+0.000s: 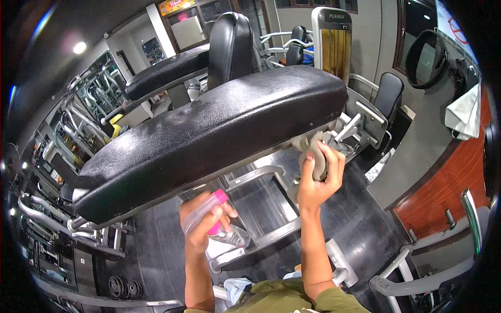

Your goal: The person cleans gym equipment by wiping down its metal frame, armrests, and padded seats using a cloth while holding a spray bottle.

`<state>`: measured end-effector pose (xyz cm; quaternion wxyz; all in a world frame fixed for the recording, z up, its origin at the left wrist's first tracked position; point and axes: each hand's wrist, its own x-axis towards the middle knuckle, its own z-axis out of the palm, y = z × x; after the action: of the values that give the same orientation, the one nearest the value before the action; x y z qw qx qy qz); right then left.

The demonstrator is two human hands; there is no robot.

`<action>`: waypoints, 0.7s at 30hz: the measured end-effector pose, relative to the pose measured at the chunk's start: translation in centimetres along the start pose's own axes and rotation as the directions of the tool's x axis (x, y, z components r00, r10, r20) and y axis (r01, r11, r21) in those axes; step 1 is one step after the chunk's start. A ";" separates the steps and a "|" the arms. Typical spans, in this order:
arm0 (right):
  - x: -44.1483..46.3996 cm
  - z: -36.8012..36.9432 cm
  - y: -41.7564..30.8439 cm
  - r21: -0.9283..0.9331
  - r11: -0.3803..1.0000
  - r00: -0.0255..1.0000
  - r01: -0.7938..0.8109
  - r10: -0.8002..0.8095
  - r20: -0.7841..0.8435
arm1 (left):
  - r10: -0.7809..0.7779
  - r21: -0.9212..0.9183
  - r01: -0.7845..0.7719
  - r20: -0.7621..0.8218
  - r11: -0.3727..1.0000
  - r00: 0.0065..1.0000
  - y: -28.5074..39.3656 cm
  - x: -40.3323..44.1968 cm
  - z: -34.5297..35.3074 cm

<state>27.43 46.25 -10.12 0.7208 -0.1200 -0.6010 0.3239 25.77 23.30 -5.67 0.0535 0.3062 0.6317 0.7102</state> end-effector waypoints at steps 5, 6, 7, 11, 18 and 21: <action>-0.4 1.5 -1.0 0.094 0.983 0.980 -0.159 0.146 0.132 | 0.020 0.033 -0.022 0.065 0.999 0.998 0.1 1.6 1.7; -1.2 1.7 -1.0 0.097 0.984 0.980 -0.147 0.131 0.152 | 0.035 0.050 -0.040 0.081 0.998 0.996 0.0 2.0 2.0; -2.2 2.1 -0.8 0.116 0.985 0.983 -0.125 0.107 0.152 | 0.036 0.047 -0.040 0.092 0.998 0.995 0.0 2.3 2.4; -4.8 2.1 1.2 0.100 0.979 0.973 -0.178 0.160 0.169 | 0.022 0.079 -0.031 0.111 0.996 0.994 0.0 3.2 3.9; -0.7 -0.3 3.5 0.062 0.973 0.974 -0.222 0.225 -0.030 | 0.090 0.224 -0.113 0.112 0.968 0.990 -0.4 4.9 5.0; -0.2 1.2 2.5 0.236 0.948 0.972 -0.215 0.184 0.147 | 0.124 0.280 -0.137 0.062 0.950 0.990 -1.0 5.0 5.3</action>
<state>25.46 47.73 -11.37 0.6553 -0.0681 -0.5831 0.4754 24.06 30.46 -4.71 -0.0242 0.3671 0.7038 0.6077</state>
